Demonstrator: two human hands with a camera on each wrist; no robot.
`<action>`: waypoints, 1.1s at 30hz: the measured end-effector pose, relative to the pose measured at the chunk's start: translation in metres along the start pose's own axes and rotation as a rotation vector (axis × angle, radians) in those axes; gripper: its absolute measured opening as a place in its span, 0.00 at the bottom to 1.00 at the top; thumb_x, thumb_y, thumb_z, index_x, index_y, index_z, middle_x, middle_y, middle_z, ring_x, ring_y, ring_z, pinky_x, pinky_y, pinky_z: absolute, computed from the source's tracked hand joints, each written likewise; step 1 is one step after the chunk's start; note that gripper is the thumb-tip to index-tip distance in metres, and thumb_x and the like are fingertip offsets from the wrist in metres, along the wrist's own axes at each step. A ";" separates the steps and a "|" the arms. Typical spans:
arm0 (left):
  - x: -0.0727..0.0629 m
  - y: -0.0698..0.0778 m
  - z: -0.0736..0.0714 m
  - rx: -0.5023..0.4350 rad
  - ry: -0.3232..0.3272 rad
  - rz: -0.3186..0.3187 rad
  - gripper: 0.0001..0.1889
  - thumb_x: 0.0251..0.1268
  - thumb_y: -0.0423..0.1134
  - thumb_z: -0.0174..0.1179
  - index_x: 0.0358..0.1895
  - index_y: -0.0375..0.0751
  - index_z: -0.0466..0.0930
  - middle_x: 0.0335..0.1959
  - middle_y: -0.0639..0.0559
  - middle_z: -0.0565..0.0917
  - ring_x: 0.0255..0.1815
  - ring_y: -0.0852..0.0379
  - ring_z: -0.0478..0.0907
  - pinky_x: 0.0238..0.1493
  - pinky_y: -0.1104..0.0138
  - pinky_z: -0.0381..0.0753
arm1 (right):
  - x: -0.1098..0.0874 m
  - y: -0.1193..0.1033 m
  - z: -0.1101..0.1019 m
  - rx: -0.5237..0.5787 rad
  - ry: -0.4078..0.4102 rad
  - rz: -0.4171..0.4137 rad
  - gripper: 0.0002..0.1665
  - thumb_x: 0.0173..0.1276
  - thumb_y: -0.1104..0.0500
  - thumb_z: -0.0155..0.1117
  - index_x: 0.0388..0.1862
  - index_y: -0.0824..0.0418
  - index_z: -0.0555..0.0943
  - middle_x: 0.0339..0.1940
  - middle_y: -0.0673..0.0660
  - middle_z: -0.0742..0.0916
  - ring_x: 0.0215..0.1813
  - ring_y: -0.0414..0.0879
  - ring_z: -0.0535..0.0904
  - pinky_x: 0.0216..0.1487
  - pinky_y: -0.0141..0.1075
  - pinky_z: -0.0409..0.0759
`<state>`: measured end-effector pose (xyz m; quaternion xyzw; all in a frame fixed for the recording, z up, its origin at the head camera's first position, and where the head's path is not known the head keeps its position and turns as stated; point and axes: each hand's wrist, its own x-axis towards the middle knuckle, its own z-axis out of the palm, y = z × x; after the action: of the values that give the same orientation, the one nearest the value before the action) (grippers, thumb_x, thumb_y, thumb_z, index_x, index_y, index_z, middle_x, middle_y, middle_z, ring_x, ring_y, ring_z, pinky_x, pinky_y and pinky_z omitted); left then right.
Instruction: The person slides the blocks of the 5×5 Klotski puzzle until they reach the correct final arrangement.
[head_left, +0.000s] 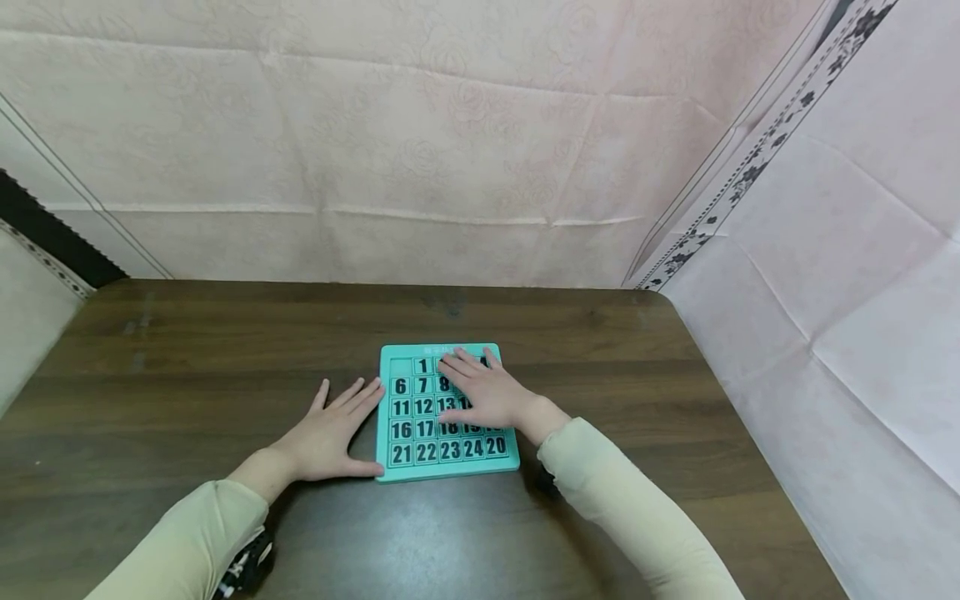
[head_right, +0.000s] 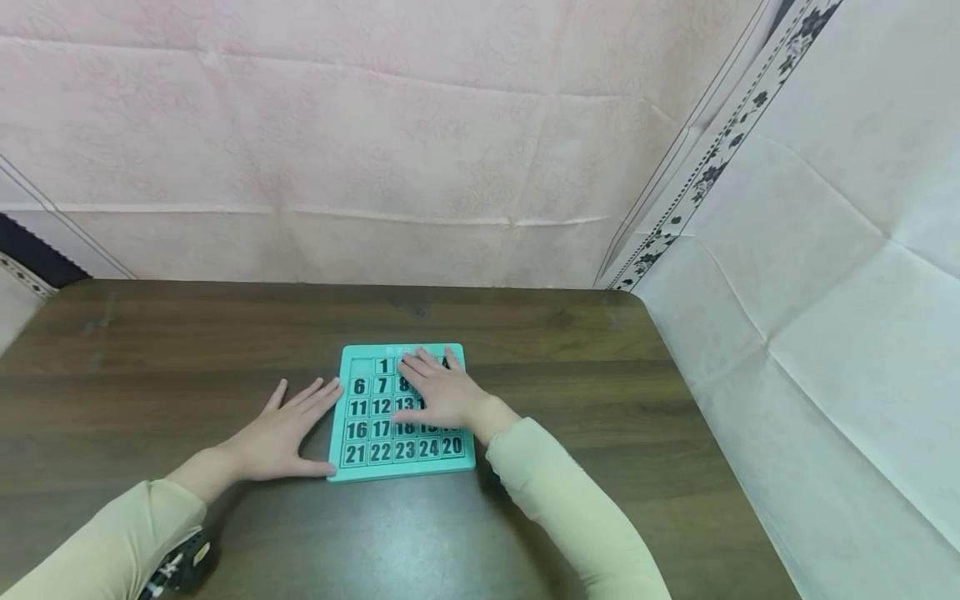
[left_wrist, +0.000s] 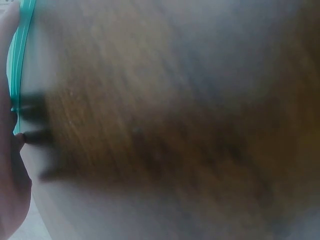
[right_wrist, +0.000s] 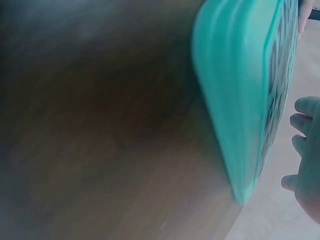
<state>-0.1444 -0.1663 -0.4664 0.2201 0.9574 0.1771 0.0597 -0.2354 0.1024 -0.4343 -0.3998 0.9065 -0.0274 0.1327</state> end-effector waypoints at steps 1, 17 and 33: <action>0.000 0.000 0.000 0.001 -0.002 -0.003 0.58 0.43 0.78 0.53 0.74 0.43 0.51 0.75 0.46 0.53 0.75 0.41 0.50 0.67 0.35 0.35 | 0.002 -0.002 0.000 -0.004 -0.002 -0.001 0.51 0.63 0.26 0.41 0.76 0.50 0.47 0.78 0.49 0.53 0.79 0.46 0.38 0.75 0.55 0.35; 0.000 -0.001 0.001 0.005 0.001 -0.001 0.57 0.44 0.77 0.54 0.74 0.42 0.51 0.75 0.46 0.53 0.75 0.41 0.50 0.67 0.35 0.36 | 0.018 -0.025 -0.001 -0.072 -0.063 -0.017 0.51 0.63 0.24 0.38 0.76 0.49 0.46 0.78 0.47 0.50 0.79 0.44 0.38 0.75 0.54 0.36; 0.000 0.000 0.000 0.001 -0.013 0.002 0.57 0.45 0.76 0.54 0.74 0.42 0.51 0.75 0.46 0.53 0.75 0.41 0.50 0.67 0.34 0.37 | 0.034 -0.042 0.000 -0.059 -0.095 -0.023 0.51 0.62 0.23 0.36 0.76 0.47 0.44 0.78 0.44 0.48 0.78 0.42 0.35 0.75 0.52 0.32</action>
<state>-0.1441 -0.1667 -0.4663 0.2220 0.9569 0.1754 0.0656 -0.2269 0.0489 -0.4352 -0.4147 0.8950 0.0169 0.1632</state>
